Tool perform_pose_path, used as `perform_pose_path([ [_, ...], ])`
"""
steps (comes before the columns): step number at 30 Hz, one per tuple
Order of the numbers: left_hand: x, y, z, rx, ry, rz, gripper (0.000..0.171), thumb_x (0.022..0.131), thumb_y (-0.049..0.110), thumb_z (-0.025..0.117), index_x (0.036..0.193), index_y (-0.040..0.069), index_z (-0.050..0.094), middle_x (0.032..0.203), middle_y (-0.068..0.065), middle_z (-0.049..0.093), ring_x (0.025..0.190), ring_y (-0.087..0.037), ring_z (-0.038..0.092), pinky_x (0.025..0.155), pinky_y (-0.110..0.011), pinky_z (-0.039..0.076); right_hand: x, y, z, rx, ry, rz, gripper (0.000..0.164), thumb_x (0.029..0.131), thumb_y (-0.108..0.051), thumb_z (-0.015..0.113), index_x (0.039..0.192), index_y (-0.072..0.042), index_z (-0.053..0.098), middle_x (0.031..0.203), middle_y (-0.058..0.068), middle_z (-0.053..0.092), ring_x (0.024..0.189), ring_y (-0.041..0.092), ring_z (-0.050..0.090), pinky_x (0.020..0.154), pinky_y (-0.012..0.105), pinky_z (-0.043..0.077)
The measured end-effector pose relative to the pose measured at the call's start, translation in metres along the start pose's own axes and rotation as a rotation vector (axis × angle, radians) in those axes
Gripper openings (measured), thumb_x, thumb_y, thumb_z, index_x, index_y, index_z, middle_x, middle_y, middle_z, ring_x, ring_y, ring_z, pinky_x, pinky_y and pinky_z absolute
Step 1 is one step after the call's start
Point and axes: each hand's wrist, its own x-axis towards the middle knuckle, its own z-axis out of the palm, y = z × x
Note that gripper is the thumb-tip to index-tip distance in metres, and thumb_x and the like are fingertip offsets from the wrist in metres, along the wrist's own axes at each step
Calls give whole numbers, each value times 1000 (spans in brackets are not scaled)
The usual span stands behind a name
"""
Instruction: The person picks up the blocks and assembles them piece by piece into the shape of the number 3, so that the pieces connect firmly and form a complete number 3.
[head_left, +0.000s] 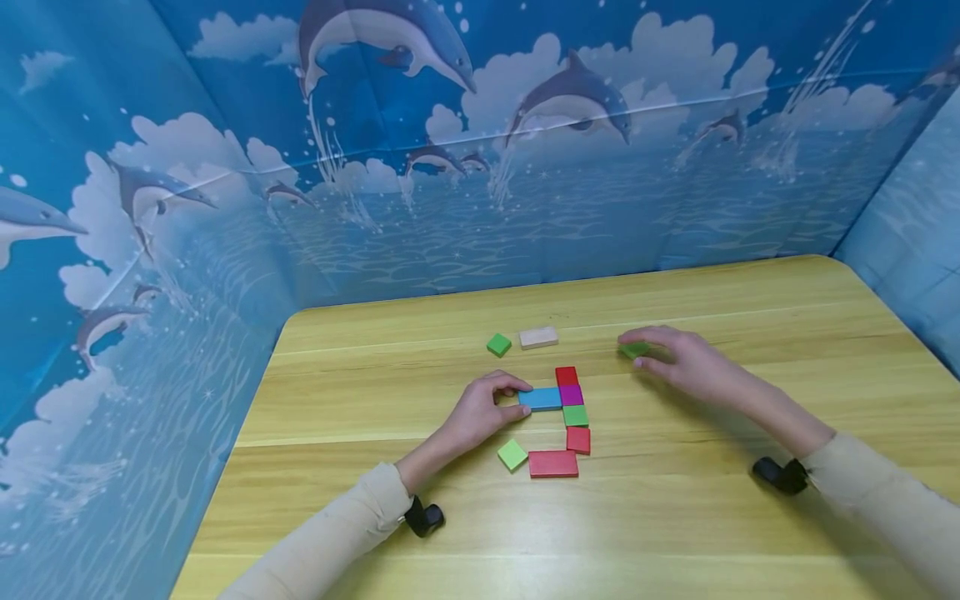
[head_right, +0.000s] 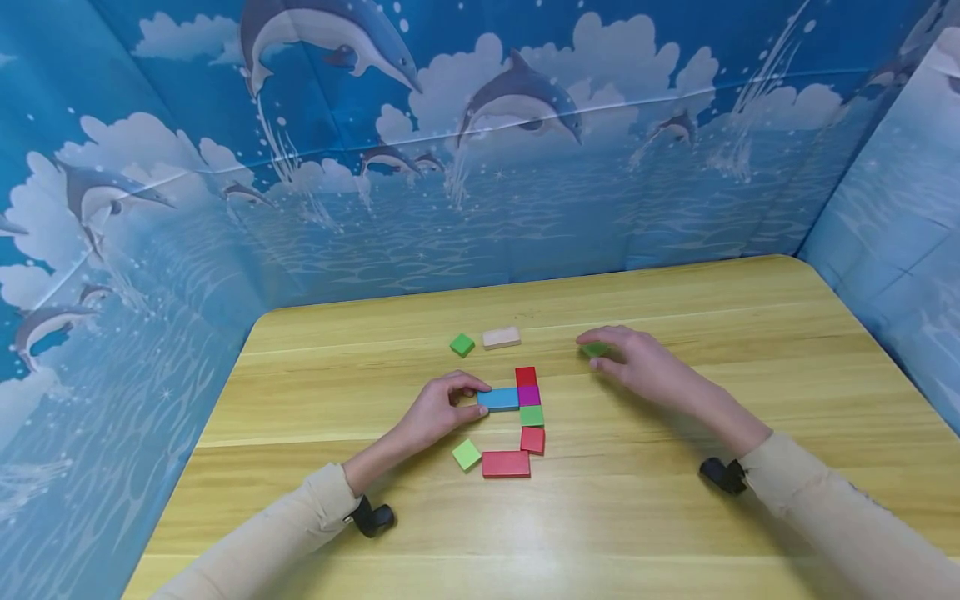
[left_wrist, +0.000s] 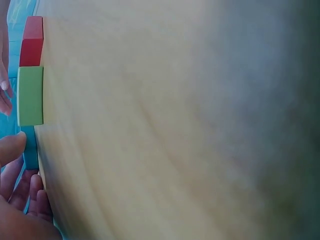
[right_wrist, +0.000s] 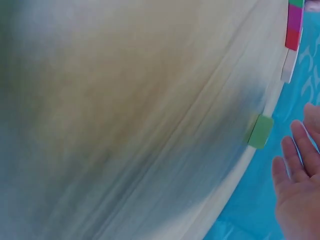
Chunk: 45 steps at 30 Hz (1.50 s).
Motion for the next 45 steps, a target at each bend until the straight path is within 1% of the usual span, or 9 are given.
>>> perform_pose_path([
  [6,-1,-1,0,4,-3,-4,25,87,15,76,112,14,73,108,6,65,97,-13,55,82,-27,46,9,12,-2,53,-31,34,43,94,-8,66,136,-8,57,140,15,52,131,40,44,100,57,41],
  [9,-1,-1,0,17,-6,-4,26,87,16,76,113,14,73,108,7,65,97,-12,55,82,-27,46,12,16,-4,58,-39,44,42,95,-9,66,137,-8,57,141,16,51,129,39,45,99,56,43],
  [14,-1,0,-1,27,-6,-1,26,87,16,76,113,14,73,108,7,65,97,-13,55,82,-27,46,14,21,-6,38,-47,30,43,95,-9,65,137,-7,56,142,18,49,128,41,45,97,58,43],
  [17,-1,0,-1,27,-6,-2,26,87,16,76,113,14,73,108,6,65,96,-12,55,82,-26,46,15,23,-7,23,-57,16,42,95,-4,64,136,-7,57,140,19,51,123,40,49,94,56,45],
  [21,0,-1,-1,27,-6,-1,26,87,16,76,113,14,73,108,6,65,96,-12,54,82,-26,46,15,27,-6,16,-68,0,42,94,0,64,135,-4,57,135,21,54,113,36,56,87,49,50],
  [24,1,-1,0,28,-3,-1,25,87,16,76,112,15,73,107,6,65,96,-12,54,82,-26,46,16,29,-5,24,-72,0,43,93,1,63,135,-3,57,133,22,55,110,34,58,85,47,52],
  [31,1,-3,-1,28,-1,-1,25,87,16,76,112,15,73,107,7,65,96,-13,54,80,-27,46,18,27,-2,12,-66,42,42,93,1,63,134,-4,58,128,22,58,110,35,59,87,49,51],
  [37,1,-3,0,28,-4,8,25,88,17,76,113,15,73,108,7,65,96,-11,54,81,-27,46,19,26,0,-22,-51,45,41,93,0,64,133,-5,59,124,19,61,107,33,61,86,50,51],
  [45,1,-6,0,27,-3,10,25,88,17,76,112,16,73,109,8,65,97,-11,54,83,-28,46,22,23,2,-21,-54,30,40,93,-1,65,132,-6,60,121,15,62,104,29,61,86,49,51],
])
